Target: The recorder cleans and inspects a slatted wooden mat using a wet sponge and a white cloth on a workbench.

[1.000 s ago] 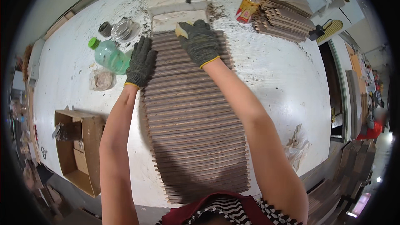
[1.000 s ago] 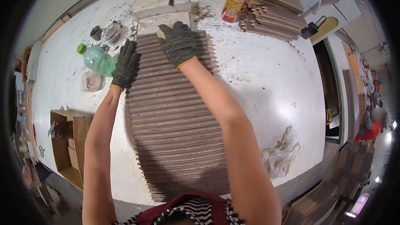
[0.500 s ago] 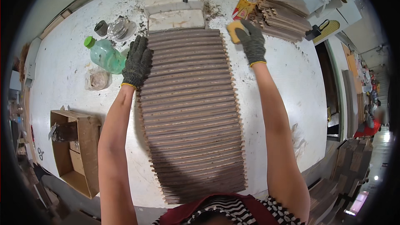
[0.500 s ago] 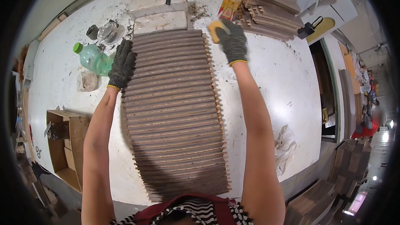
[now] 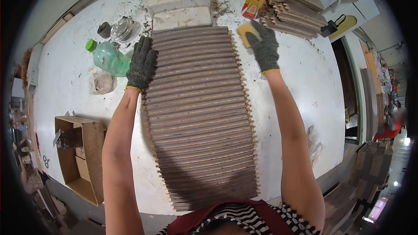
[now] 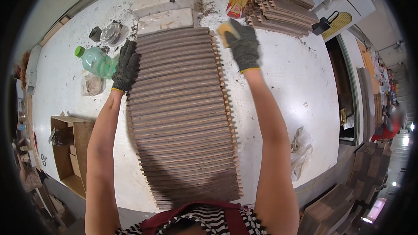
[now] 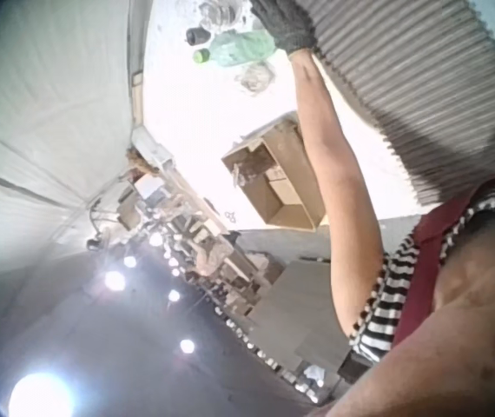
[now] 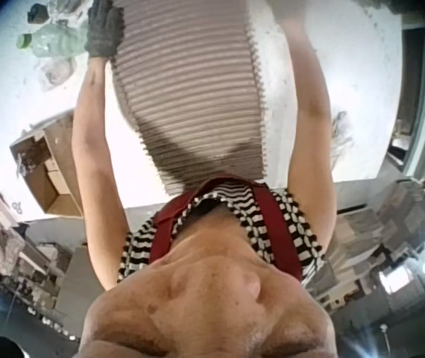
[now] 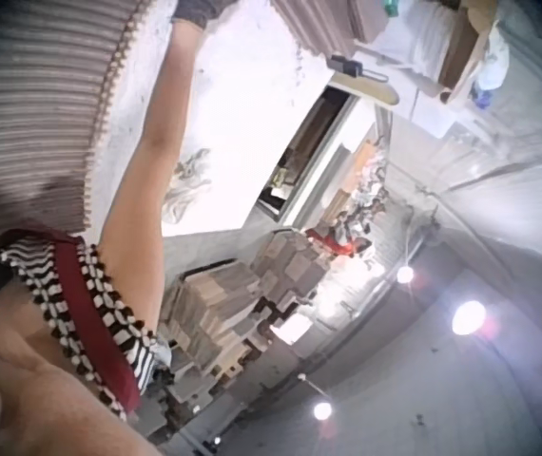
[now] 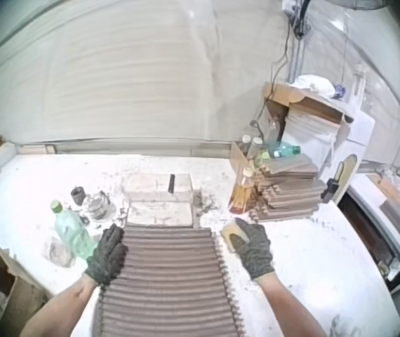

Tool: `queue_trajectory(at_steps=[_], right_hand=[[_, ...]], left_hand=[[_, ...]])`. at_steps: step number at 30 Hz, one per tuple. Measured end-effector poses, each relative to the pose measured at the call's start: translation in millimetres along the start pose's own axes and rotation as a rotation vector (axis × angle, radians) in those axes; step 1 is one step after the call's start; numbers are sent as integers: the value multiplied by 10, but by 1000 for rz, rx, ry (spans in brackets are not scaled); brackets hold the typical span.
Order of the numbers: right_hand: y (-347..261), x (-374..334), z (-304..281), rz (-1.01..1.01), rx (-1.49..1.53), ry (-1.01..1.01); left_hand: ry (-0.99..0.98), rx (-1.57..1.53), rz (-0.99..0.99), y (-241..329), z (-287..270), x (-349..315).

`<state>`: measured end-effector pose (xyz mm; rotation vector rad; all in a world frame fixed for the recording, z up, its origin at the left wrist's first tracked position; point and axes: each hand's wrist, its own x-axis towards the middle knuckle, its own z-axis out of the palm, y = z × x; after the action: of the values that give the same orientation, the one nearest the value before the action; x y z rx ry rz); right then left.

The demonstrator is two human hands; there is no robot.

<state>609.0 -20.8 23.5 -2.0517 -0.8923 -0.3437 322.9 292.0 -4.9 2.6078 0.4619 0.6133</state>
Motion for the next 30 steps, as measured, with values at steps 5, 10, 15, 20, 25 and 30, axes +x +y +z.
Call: queue_trajectory(at_steps=[5, 10, 15, 20, 25, 30], right_hand=[[-866, -284, 194, -535, 6, -221], [-340, 112, 152, -222, -96, -157], [-182, 186, 248, -196, -113, -6], [-118, 318, 238, -47, -183, -93], [-180, 201, 275, -72, 76, 53], [-343, 235, 372, -179, -142, -43]], left_hand=[[13, 149, 96, -215, -22, -1], [28, 45, 22, -90, 74, 40], [12, 83, 56, -118, 17, 41], [37, -34, 7, -74, 78, 46], [7, 88, -18, -75, 21, 21], [60, 245, 259, -119, -57, -13]])
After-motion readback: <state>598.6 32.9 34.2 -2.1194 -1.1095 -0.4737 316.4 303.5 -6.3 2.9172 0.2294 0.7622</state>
